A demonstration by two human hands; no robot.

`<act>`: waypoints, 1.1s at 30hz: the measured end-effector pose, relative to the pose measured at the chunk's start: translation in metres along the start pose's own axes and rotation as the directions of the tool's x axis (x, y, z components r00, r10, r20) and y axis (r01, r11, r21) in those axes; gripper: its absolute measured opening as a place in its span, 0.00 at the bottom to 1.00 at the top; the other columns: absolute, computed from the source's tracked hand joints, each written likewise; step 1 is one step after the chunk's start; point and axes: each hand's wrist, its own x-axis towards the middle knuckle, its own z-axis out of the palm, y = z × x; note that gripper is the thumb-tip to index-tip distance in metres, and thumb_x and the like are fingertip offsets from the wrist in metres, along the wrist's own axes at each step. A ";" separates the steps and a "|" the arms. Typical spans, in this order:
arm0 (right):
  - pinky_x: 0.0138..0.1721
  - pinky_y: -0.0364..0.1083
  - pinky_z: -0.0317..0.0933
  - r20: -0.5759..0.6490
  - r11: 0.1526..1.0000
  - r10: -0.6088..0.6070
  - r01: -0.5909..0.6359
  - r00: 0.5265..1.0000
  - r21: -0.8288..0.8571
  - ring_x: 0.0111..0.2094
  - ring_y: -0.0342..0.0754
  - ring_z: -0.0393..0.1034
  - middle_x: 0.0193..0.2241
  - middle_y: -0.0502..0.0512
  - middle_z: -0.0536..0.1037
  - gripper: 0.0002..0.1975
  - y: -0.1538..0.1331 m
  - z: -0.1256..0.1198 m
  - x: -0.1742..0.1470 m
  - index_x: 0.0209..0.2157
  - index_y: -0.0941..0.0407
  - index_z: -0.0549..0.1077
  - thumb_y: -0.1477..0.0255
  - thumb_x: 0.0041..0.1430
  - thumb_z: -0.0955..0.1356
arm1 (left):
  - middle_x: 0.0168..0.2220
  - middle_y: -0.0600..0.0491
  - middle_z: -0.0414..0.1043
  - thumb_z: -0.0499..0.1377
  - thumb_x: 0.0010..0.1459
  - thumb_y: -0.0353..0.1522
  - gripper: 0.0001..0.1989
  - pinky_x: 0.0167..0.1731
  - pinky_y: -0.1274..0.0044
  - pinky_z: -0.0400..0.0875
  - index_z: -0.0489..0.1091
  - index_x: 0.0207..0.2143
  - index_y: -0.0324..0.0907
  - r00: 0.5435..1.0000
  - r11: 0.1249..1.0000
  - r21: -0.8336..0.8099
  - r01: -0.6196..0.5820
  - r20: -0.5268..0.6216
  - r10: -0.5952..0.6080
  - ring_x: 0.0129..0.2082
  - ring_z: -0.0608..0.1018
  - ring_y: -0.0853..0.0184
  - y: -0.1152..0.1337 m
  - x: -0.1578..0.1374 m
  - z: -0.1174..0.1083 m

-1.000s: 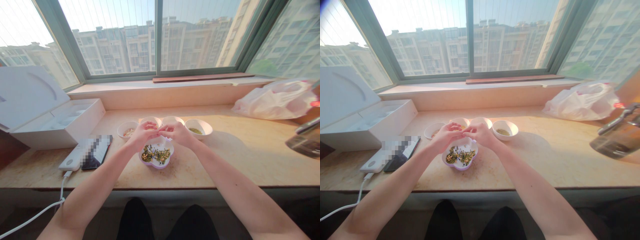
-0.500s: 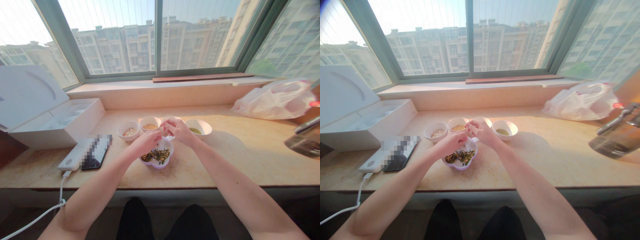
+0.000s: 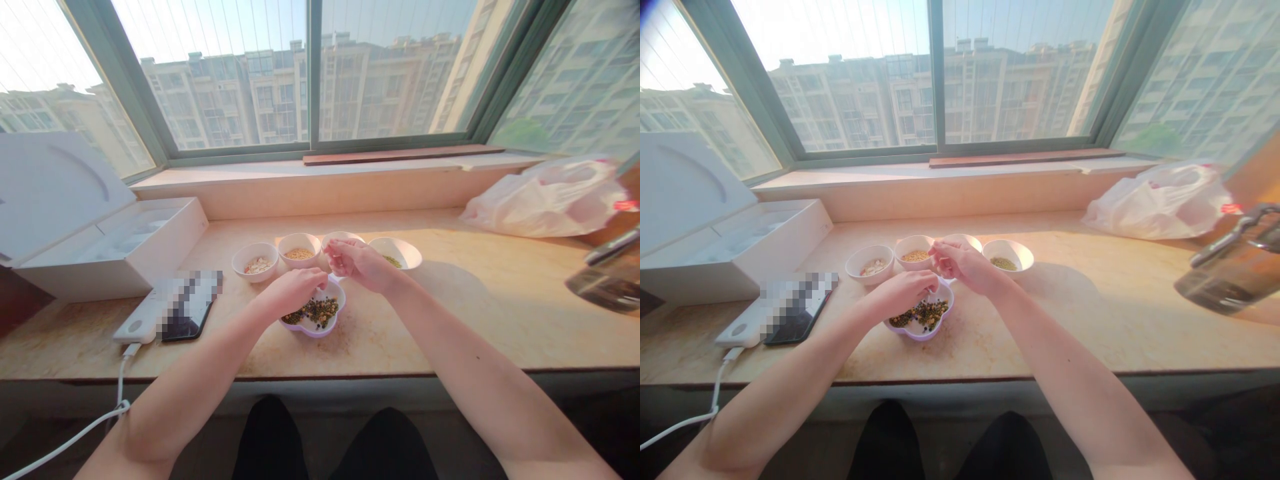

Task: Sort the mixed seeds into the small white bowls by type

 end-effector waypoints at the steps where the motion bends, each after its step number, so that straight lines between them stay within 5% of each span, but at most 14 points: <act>1: 0.23 0.42 0.48 0.002 1.000 0.006 -0.006 1.000 0.004 0.22 0.39 0.58 0.23 0.47 0.70 0.19 -0.001 0.001 -0.001 0.29 0.57 0.75 0.56 0.51 0.77 | 0.32 0.54 0.72 0.54 0.54 0.19 0.11 0.37 0.75 0.66 0.70 0.29 0.43 1.000 1.000 -0.003 -0.011 -0.011 0.011 0.31 0.73 0.64 0.000 0.000 0.001; 8: 0.23 0.42 0.48 0.001 0.996 -0.031 0.031 1.000 -0.084 0.22 0.39 0.56 0.22 0.47 0.68 0.19 -0.003 0.000 0.000 0.29 0.57 0.75 0.55 0.51 0.75 | 0.32 0.52 0.72 0.53 0.56 0.21 0.11 0.36 0.75 0.67 0.70 0.29 0.43 0.999 0.999 0.030 -0.039 -0.025 0.039 0.31 0.74 0.64 0.001 -0.001 0.004; 11: 0.24 0.44 0.51 -0.102 0.925 -0.162 0.115 0.981 -0.363 0.22 0.41 0.57 0.23 0.49 0.70 0.17 -0.005 -0.011 0.002 0.29 0.56 0.75 0.55 0.57 0.71 | 0.32 0.52 0.71 0.53 0.55 0.21 0.11 0.37 0.75 0.69 0.71 0.30 0.43 1.000 1.000 0.004 -0.022 -0.015 0.022 0.31 0.74 0.65 0.003 -0.001 0.000; 14: 0.31 0.46 0.59 -0.250 0.586 -0.386 0.026 0.888 -0.810 0.27 0.46 0.67 0.27 0.54 0.78 0.11 -0.009 -0.028 0.005 0.30 0.56 0.78 0.63 0.59 0.70 | 0.33 0.52 0.72 0.53 0.53 0.20 0.11 0.41 0.74 0.70 0.70 0.31 0.43 1.000 0.999 -0.033 0.010 -0.016 -0.011 0.34 0.75 0.65 0.005 0.000 -0.006; 16: 0.37 0.47 0.61 -0.295 0.337 -0.450 -0.146 0.843 -0.930 0.32 0.50 0.72 0.31 0.57 0.82 0.08 -0.011 -0.040 0.005 0.32 0.55 0.80 0.68 0.59 0.69 | 0.33 0.52 0.73 0.55 0.54 0.20 0.10 0.42 0.72 0.70 0.70 0.31 0.43 0.996 0.995 -0.093 0.037 -0.083 -0.045 0.36 0.76 0.64 0.006 0.001 -0.009; 18: 0.38 0.48 0.62 -0.351 0.194 -0.423 -0.295 0.836 -0.936 0.36 0.53 0.74 0.35 0.59 0.83 0.08 -0.012 -0.050 0.005 0.34 0.55 0.81 0.70 0.59 0.68 | 0.33 0.53 0.74 0.57 0.55 0.21 0.08 0.41 0.72 0.71 0.70 0.31 0.43 0.978 0.970 -0.228 0.079 -0.172 -0.120 0.36 0.77 0.64 0.007 0.002 -0.012; 21: 0.37 0.49 0.62 -0.462 0.086 -0.352 -0.464 0.814 -0.882 0.39 0.56 0.76 0.36 0.61 0.83 0.09 -0.013 -0.063 0.003 0.34 0.53 0.82 0.71 0.56 0.68 | 0.33 0.54 0.73 0.61 0.55 0.26 0.04 0.37 0.75 0.70 0.68 0.32 0.42 0.946 0.843 -0.525 0.119 -0.197 -0.256 0.36 0.78 0.66 0.010 0.003 -0.017; 24: 0.36 0.50 0.63 -0.559 0.070 -0.316 -0.568 0.767 -0.820 0.39 0.58 0.75 0.36 0.63 0.83 0.09 -0.016 -0.073 -0.001 0.35 0.53 0.82 0.71 0.53 0.69 | 0.31 0.56 0.72 0.65 0.52 0.28 0.08 0.37 0.76 0.69 0.67 0.32 0.41 0.930 0.656 -0.747 0.109 -0.156 -0.332 0.35 0.78 0.68 0.013 0.004 -0.020; 33: 0.39 0.52 0.64 -0.650 0.077 -0.270 -0.657 0.710 -0.750 0.39 0.58 0.74 0.36 0.65 0.81 0.08 -0.025 -0.094 -0.007 0.32 0.55 0.82 0.73 0.51 0.69 | 0.32 0.58 0.69 0.71 0.45 0.26 0.16 0.41 0.77 0.70 0.66 0.31 0.40 0.920 0.256 -0.965 0.066 -0.041 -0.391 0.34 0.77 0.73 0.018 0.004 -0.027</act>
